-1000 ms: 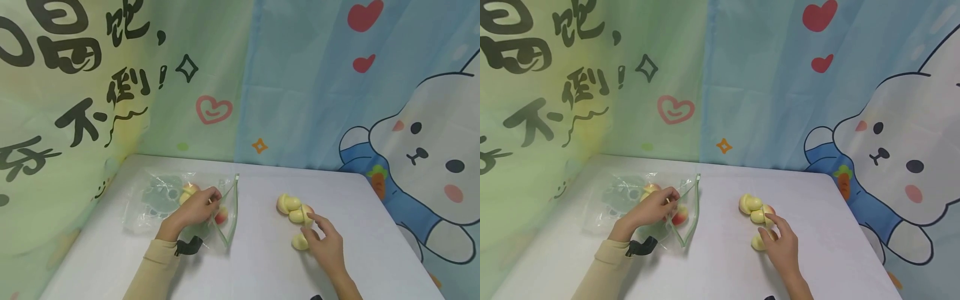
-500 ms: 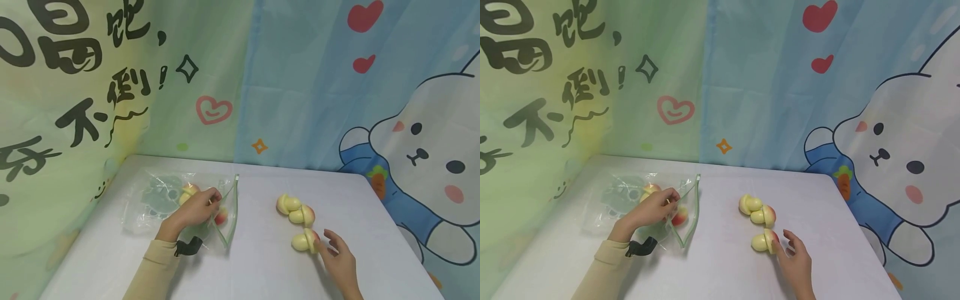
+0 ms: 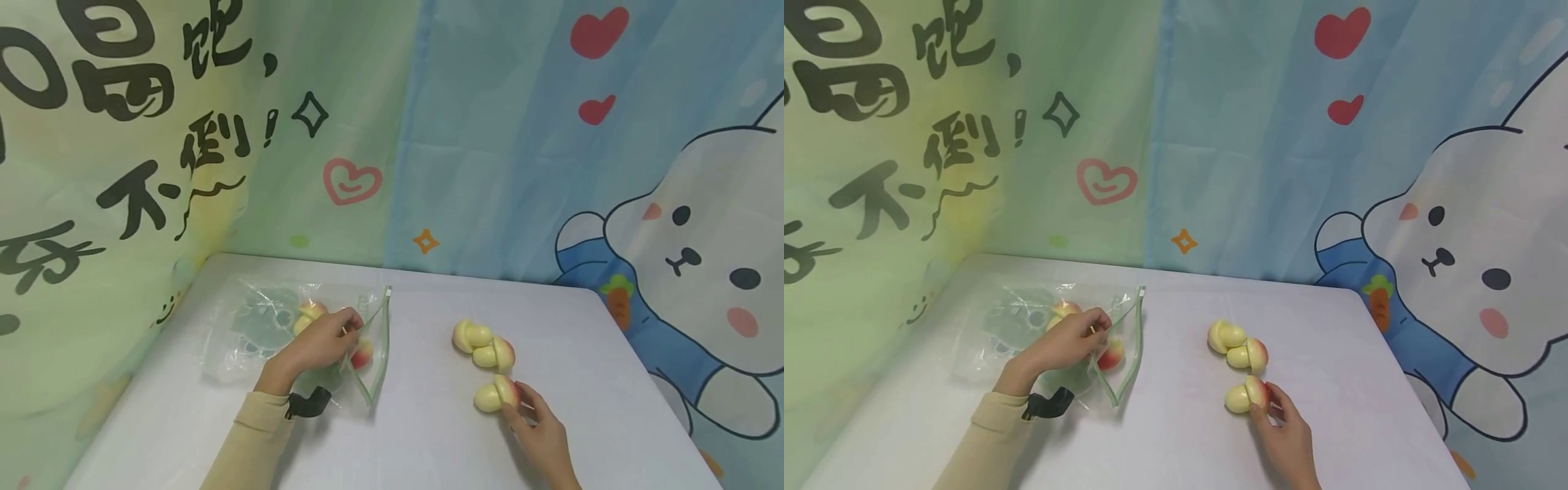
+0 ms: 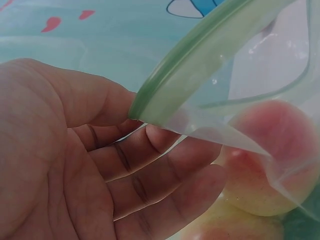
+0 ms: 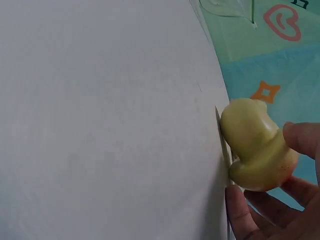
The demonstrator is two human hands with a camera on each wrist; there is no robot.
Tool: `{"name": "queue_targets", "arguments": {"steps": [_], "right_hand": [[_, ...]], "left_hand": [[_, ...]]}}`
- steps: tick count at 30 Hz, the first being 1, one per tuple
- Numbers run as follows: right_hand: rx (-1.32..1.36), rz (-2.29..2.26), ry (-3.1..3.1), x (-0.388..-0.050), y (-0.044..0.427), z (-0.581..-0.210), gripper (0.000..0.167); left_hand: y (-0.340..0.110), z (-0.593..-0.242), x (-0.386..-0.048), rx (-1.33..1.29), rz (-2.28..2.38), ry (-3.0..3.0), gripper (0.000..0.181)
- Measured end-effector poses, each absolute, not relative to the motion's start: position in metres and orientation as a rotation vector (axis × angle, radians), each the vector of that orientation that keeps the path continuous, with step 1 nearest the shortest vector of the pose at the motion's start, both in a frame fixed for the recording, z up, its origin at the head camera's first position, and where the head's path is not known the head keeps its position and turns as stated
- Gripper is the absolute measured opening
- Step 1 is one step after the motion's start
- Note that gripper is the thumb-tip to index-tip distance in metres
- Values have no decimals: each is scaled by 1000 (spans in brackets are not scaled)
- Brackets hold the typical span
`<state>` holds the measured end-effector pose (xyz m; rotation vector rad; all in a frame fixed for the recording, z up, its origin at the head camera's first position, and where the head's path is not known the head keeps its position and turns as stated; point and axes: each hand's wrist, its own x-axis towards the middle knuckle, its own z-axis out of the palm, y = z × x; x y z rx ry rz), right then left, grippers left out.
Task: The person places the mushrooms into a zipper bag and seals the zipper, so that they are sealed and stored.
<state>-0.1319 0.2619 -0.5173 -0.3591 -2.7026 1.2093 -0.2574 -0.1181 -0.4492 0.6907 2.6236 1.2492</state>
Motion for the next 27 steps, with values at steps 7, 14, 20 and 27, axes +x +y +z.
{"name": "queue_targets", "arguments": {"steps": [7, 14, 20, 27], "right_hand": [[-405, 1421, -2710, -141, 248, -514, 71], [-446, 1450, -2770, -152, 242, -514, 80], [-406, 1511, -2752, -163, 230, -511, 73], [-300, 1556, -2747, -181, 210, -503, 72]], "left_hand": [[-120, -449, -260, 700, 1245, 2636, 17], [-117, -449, -260, 709, 1245, 2620, 16], [-118, -450, -259, 714, 1239, 2622, 16], [-117, -450, -257, 678, 1241, 2689, 15]]}}
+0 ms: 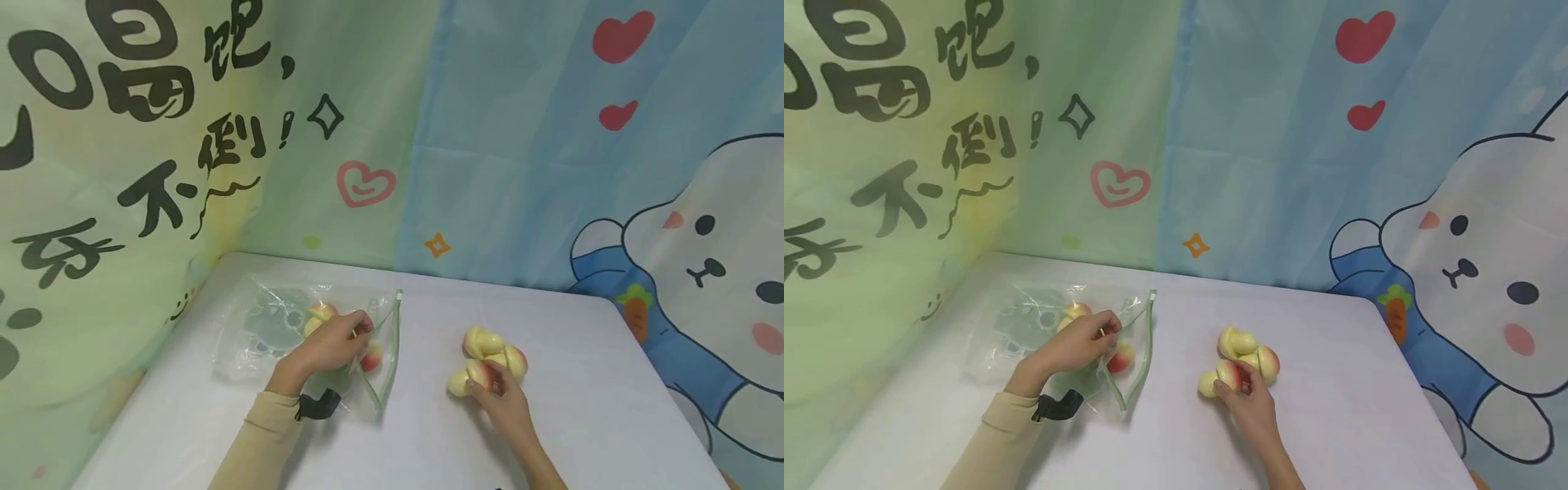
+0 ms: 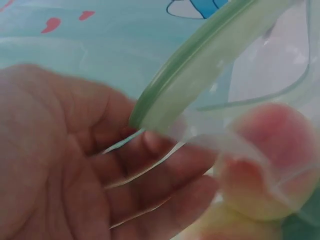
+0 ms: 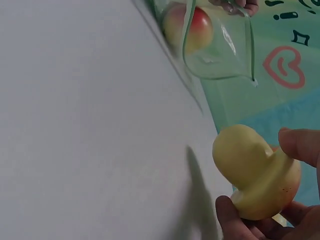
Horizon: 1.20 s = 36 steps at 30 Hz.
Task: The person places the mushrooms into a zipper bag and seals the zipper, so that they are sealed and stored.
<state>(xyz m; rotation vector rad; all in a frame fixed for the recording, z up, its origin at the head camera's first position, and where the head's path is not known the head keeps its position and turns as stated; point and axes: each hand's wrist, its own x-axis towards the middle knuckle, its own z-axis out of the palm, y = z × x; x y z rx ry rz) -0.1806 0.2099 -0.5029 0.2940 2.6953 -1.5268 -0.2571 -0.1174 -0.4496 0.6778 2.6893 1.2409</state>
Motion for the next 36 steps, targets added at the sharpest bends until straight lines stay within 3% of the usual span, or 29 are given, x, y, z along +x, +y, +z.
{"name": "queue_targets", "arguments": {"steps": [14, 36], "right_hand": [[71, -1757, 2638, -228, 163, -497, 67], [-116, -1978, 2493, -264, 104, -496, 64]], "left_hand": [[-115, -452, -257, 548, 1344, 2732, 11], [-111, -447, -260, 471, 1356, 2788, 12]]}}
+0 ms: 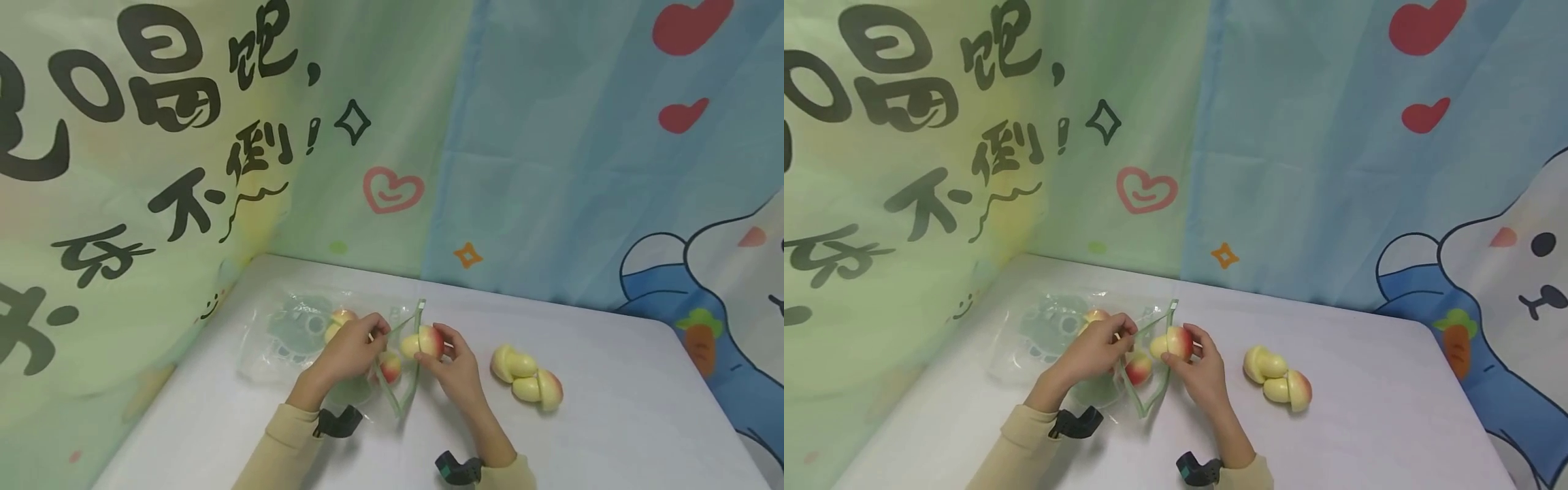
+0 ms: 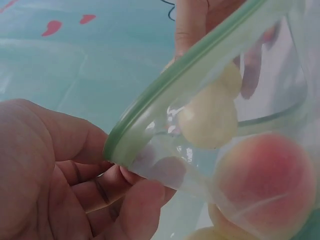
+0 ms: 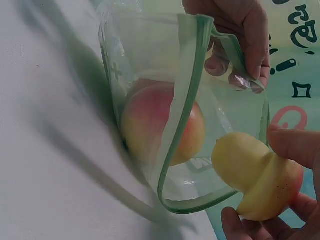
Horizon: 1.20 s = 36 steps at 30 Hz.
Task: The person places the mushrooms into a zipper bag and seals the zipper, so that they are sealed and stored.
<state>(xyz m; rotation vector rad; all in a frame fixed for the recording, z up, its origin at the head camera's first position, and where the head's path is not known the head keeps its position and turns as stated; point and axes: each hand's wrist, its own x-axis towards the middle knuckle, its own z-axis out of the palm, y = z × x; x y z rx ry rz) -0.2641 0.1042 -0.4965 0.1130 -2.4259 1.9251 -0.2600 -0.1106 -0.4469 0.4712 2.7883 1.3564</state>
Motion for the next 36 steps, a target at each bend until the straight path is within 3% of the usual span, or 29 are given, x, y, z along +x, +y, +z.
{"name": "queue_targets", "arguments": {"steps": [14, 27, 36], "right_hand": [[238, 1907, -2465, -269, 90, -480, 64], [172, 1793, -2584, -256, 113, -489, 63], [229, 1656, -2705, -255, 103, -497, 63]], "left_hand": [[-106, -445, -256, 371, 1532, 2738, 12], [-103, -442, -256, 430, 1492, 2738, 10], [-102, -441, -256, 382, 1481, 2724, 12]]}}
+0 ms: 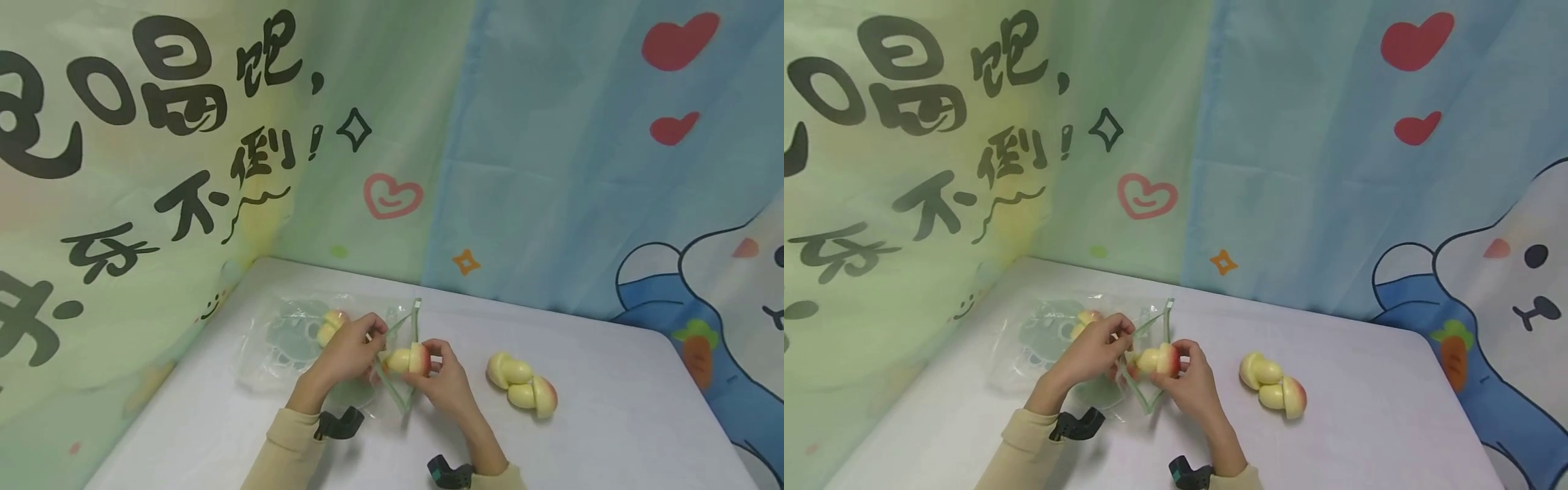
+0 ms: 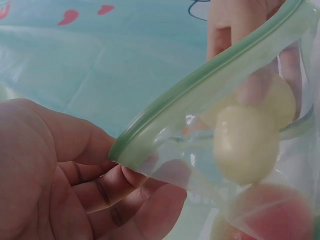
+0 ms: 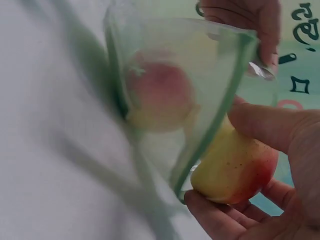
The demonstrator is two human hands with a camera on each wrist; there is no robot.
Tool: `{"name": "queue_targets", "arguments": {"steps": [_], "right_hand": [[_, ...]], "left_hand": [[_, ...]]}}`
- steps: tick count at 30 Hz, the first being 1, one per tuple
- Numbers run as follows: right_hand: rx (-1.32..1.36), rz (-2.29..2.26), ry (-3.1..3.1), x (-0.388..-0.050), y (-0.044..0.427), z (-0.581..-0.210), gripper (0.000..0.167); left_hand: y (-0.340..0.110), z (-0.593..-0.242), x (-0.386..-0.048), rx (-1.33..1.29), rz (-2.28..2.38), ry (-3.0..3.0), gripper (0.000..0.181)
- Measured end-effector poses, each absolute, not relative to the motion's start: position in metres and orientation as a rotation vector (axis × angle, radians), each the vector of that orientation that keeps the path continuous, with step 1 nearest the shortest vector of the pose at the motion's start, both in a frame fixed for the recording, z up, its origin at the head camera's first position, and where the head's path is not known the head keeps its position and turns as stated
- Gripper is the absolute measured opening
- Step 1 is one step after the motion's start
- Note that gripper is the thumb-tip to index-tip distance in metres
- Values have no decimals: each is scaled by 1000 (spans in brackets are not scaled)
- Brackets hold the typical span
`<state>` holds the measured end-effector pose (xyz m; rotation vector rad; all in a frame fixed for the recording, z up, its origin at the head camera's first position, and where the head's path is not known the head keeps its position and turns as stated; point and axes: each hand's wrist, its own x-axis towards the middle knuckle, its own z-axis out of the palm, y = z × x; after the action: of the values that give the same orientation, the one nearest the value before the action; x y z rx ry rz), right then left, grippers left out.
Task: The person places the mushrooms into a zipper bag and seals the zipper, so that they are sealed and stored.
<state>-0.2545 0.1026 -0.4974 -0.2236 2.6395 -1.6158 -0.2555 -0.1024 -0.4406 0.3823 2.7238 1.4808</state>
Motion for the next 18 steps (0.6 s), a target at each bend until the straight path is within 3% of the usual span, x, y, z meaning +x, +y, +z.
{"name": "queue_targets", "arguments": {"steps": [18], "right_hand": [[-546, -1620, 2676, -248, 78, -519, 61]], "left_hand": [[-100, -443, -255, 430, 1447, 2733, 11]]}}
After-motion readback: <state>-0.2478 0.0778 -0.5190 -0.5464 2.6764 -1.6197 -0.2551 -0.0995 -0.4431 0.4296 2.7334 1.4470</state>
